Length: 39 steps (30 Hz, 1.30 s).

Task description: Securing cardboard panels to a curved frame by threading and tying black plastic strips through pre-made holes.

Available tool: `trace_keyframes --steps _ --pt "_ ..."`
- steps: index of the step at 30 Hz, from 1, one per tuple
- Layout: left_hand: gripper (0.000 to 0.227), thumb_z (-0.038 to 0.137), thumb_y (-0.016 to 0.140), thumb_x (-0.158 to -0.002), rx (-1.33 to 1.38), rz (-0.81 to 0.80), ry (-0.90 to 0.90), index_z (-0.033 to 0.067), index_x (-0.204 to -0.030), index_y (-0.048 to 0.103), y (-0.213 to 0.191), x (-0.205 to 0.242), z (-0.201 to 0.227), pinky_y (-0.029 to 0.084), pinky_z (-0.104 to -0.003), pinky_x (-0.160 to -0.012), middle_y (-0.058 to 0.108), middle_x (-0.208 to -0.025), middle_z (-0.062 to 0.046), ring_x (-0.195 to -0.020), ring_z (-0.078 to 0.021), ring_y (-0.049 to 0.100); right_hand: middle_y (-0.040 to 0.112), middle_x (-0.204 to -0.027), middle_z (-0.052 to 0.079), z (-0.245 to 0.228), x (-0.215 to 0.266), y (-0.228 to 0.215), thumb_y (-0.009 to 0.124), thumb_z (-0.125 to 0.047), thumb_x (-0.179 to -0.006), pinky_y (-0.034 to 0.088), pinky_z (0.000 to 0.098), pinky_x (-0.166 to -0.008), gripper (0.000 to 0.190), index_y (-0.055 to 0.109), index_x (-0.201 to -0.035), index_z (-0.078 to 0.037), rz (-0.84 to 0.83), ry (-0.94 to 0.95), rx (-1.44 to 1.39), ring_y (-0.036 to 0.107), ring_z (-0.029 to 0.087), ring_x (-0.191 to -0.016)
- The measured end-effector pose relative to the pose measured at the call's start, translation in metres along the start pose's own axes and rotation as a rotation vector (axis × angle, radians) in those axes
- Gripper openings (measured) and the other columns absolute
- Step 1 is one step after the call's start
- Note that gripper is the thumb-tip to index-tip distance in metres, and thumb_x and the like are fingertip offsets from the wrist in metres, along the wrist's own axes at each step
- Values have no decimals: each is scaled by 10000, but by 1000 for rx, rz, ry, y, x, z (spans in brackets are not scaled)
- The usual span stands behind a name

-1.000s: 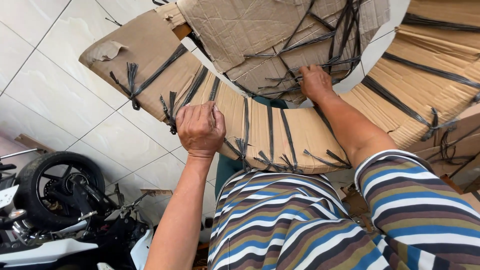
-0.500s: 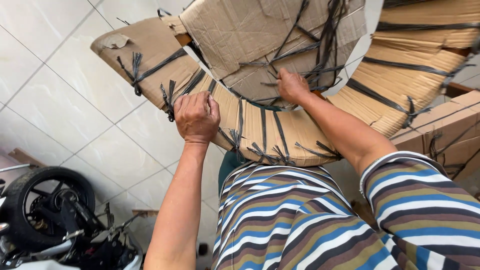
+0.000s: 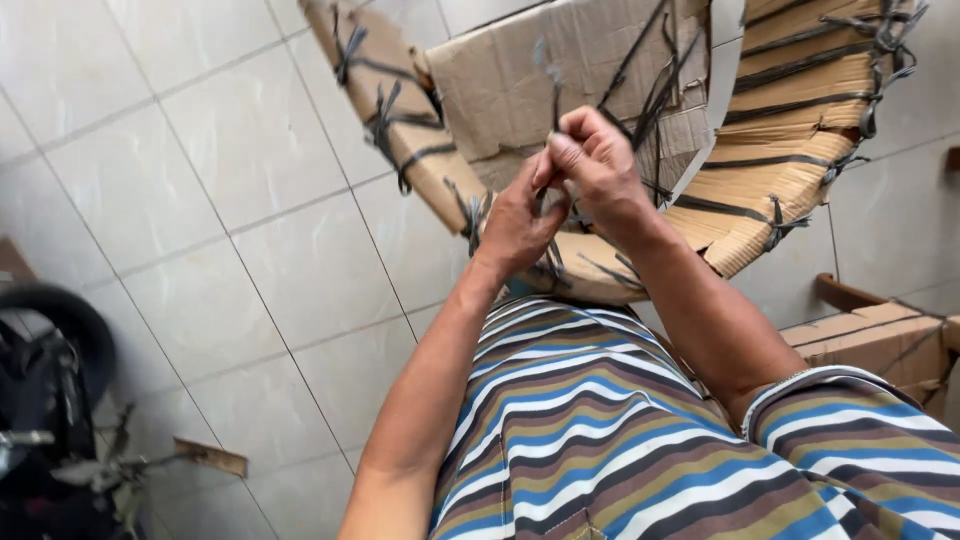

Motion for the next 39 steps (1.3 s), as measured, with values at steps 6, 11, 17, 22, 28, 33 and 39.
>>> trace_keyframes --steps 6,11,17,22,28,33,39 --pt "283 374 556 -1043 49 -8 -109 136 -916 642 -2 87 14 464 -322 -630 617 -761 -8 -689 -153 586 588 -776 45 4 53 -75 555 -119 -1119 571 297 -647 97 460 -1116 -140 188 -46 -241 681 208 -713" --pt "342 371 507 -1067 348 52 -395 153 -825 611 -18 176 42 546 -234 -484 425 -601 36 -509 -61 429 620 -749 17 -7 101 -195 650 -166 -1120 551 283 -626 123 530 -1094 -162 499 -40 -351 734 204 -760" --pt "321 360 600 -1048 270 146 -556 139 -815 612 -9 240 31 397 -234 -489 503 -607 28 -533 -76 469 631 -737 39 -35 110 -282 647 -142 -1091 525 280 -625 53 621 -1051 -120 698 -23 -295 716 197 -752" --pt "334 354 614 -1055 231 326 -595 96 -844 643 11 253 39 422 -217 -620 539 -635 14 -588 -66 487 669 -838 28 -35 67 -357 632 -172 -1078 471 291 -633 65 599 -1038 -132 616 -21 -278 728 219 -826" --pt "203 214 657 -1027 417 319 -557 91 -866 639 79 200 61 485 -252 -743 632 -701 -17 -680 -98 569 654 -841 -10 -68 61 -446 601 -205 -1103 456 243 -630 26 602 -1087 -184 639 30 -87 739 166 -821" --pt "96 175 632 -1018 366 253 -602 121 -948 668 139 153 117 569 -258 -731 671 -800 -13 -755 -124 654 626 -1051 -78 -84 44 -502 601 -146 -900 597 232 -699 153 746 -930 -183 686 -22 436 683 74 -918" --pt "184 252 614 -1027 314 157 -513 120 -918 682 194 131 132 567 -259 -696 674 -760 -7 -716 -113 648 451 -1545 210 -99 82 -282 494 101 -1045 333 488 -1212 486 441 -1500 -62 -282 -283 888 445 374 -1429"
Point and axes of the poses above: each hand's wrist, its own x-axis away from the middle knuckle, its own y-axis out of the palm, z = x × y, the point moved 2 cm from there along -x, towards the middle knuckle
